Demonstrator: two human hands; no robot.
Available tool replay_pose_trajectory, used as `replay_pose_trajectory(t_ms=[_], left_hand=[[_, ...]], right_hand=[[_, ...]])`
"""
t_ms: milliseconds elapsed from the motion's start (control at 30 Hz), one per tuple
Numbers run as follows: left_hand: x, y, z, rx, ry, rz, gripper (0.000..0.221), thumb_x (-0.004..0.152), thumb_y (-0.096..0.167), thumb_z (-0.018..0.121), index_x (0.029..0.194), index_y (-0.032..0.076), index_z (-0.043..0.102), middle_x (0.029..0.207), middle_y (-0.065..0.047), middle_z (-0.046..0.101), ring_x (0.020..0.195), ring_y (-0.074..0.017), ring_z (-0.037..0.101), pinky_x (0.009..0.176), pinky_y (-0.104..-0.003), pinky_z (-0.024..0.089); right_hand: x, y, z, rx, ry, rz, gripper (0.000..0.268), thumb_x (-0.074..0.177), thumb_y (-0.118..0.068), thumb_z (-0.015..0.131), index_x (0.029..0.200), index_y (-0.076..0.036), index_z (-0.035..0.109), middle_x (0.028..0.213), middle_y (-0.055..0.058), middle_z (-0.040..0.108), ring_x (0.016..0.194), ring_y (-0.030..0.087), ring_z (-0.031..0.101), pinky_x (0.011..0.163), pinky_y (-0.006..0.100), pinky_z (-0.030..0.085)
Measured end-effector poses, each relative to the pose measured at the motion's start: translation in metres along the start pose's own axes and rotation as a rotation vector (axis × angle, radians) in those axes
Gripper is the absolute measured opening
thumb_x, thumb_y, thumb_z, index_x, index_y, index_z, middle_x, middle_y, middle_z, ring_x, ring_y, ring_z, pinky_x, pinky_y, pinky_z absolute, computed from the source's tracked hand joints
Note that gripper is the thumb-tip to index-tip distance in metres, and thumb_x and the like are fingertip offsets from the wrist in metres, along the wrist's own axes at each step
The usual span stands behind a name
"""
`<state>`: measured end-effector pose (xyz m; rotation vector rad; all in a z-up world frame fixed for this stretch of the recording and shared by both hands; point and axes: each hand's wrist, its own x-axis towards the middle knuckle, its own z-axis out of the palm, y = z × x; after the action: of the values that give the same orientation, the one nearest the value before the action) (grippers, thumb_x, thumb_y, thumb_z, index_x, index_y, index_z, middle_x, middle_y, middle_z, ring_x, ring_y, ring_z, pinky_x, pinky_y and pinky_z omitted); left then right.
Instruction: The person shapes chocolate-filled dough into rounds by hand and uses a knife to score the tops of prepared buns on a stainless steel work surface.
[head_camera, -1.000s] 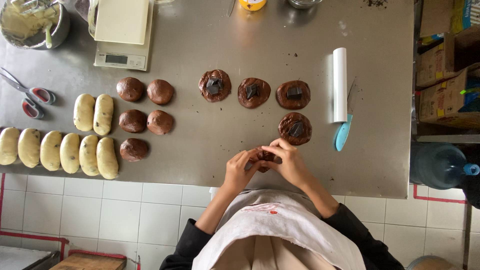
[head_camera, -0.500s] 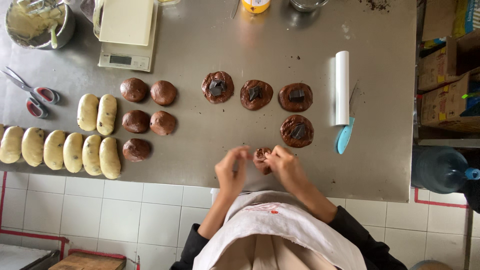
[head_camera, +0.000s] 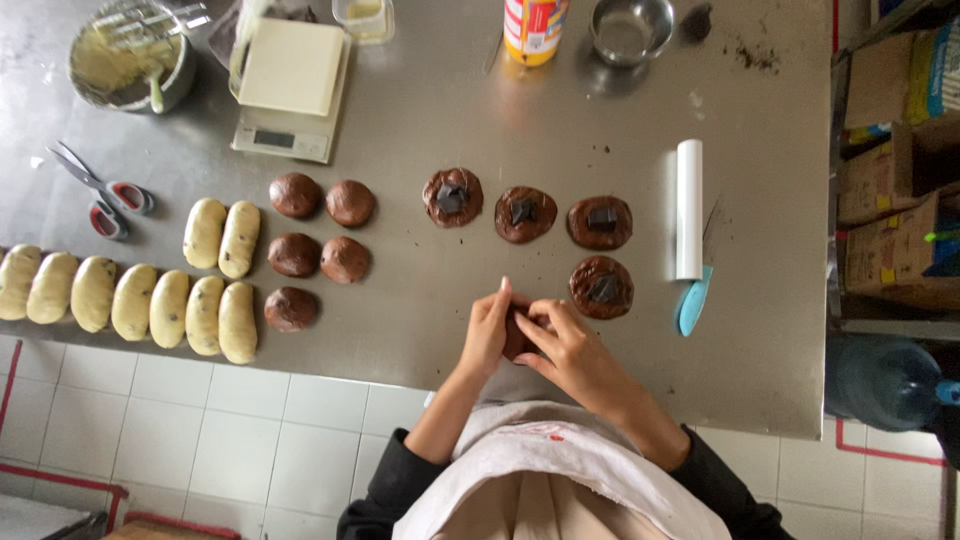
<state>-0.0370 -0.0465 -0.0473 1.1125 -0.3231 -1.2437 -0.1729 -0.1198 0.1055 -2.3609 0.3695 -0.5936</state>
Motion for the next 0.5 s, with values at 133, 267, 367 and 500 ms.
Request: replay_pose_trajectory(t_ms=[133,267,367,500], left_hand=[[-0.009,0.005,0.0,-0.046,-0.103,-0.118,0.063,0.111,0.05,0.042,0.093,-0.003,0.072,0.08,-0.005,0.07,0.072,-0.0102,0.062,0.066,-0.024,0.053],[-0.033,0.038,0.003,0.369,-0.432,-0.104,0.036,0.09,0.034,0.068,0.105,0.001,0.069,0.087,-0.002,0.069,0.078,-0.0072,0.062,0.068,-0.024,0.051],[-0.037,0.047,0.005,0.631,-0.603,0.054,0.041,0.08,0.023,0.083,0.105,-0.005,0.068,0.087,-0.004,0.068,0.078,-0.0092,0.06,0.069,-0.026,0.051],[-0.031,0.02,0.0,0.442,-0.457,-0.145,0.024,0.095,0.018,0.072,0.105,-0.004,0.068,0.087,0.0,0.068,0.077,-0.0079,0.059,0.067,-0.026,0.051]], right_hand=[[-0.009,0.019,0.005,0.107,-0.059,0.11,0.025,0.082,-0.008,0.079,0.105,0.0,0.076,0.1,0.009,0.066,0.086,0.02,0.07,0.072,0.031,0.058],[-0.019,0.031,0.007,0.17,-0.123,0.229,0.015,0.084,-0.003,0.077,0.099,-0.001,0.077,0.09,0.008,0.071,0.076,0.02,0.071,0.067,0.031,0.058],[-0.017,0.033,0.008,0.186,-0.206,0.359,0.014,0.086,-0.006,0.074,0.1,-0.002,0.075,0.09,0.007,0.073,0.075,0.019,0.074,0.067,0.03,0.059],[-0.013,0.027,0.0,0.039,-0.265,0.22,0.014,0.091,-0.012,0.073,0.103,-0.004,0.074,0.096,0.006,0.072,0.084,0.02,0.071,0.075,0.032,0.058]])
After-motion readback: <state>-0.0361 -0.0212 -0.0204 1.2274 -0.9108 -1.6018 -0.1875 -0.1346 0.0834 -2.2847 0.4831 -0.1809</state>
